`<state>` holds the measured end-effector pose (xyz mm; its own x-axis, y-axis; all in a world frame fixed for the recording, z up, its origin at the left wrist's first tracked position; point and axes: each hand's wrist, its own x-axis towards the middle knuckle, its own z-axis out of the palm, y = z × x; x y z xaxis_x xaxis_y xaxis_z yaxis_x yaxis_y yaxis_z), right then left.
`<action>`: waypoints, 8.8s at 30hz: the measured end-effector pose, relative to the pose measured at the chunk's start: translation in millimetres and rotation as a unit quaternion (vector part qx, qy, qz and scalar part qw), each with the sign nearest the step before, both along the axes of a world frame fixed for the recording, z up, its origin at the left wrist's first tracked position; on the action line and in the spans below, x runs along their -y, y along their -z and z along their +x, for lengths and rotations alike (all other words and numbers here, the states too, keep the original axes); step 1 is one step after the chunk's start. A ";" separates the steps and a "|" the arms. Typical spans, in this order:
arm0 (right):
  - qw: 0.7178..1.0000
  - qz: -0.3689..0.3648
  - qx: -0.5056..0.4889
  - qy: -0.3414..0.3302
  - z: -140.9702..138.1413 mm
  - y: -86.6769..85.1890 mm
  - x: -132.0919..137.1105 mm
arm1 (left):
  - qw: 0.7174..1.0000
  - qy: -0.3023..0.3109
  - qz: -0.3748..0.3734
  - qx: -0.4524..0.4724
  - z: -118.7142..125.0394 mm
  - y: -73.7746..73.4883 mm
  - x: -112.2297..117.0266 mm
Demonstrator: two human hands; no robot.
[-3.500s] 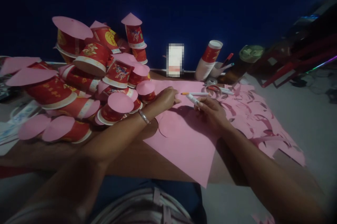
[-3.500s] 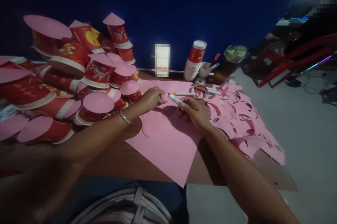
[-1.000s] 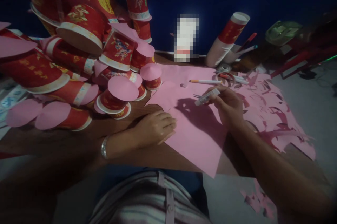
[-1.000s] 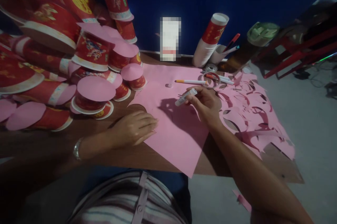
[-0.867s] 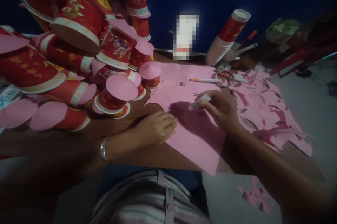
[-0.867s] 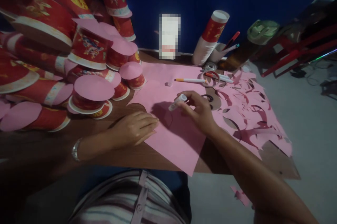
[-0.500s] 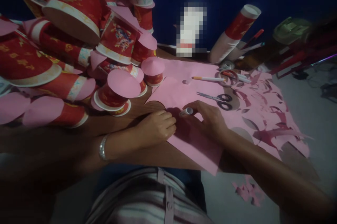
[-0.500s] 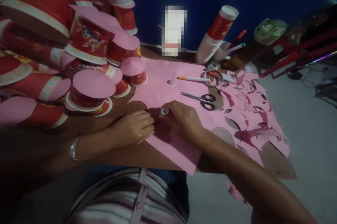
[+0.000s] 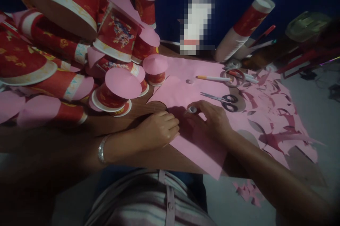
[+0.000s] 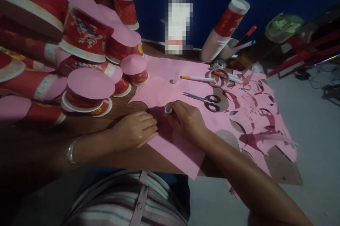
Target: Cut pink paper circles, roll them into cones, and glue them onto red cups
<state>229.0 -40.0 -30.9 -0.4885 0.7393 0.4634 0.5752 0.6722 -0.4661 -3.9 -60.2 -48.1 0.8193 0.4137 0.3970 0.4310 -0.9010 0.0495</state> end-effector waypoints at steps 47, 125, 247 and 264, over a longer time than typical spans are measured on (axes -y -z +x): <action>0.998 0.035 0.034 0.033 4.6 -1.0 -11.5 | 1.000 0.000 -0.013 0.011 2.7 -3.7 -1.2; 0.849 -0.320 -0.419 -0.036 34.2 6.0 -36.0 | 0.689 -0.188 -0.567 0.409 51.3 -41.8 -38.9; 0.926 -0.224 -0.303 0.029 12.6 2.9 -14.1 | 0.636 -0.175 -0.559 0.503 35.5 -34.3 -44.1; 0.848 -0.368 -0.380 0.037 3.4 0.3 -10.7 | 0.624 -0.108 -0.632 0.447 40.6 -37.0 -36.3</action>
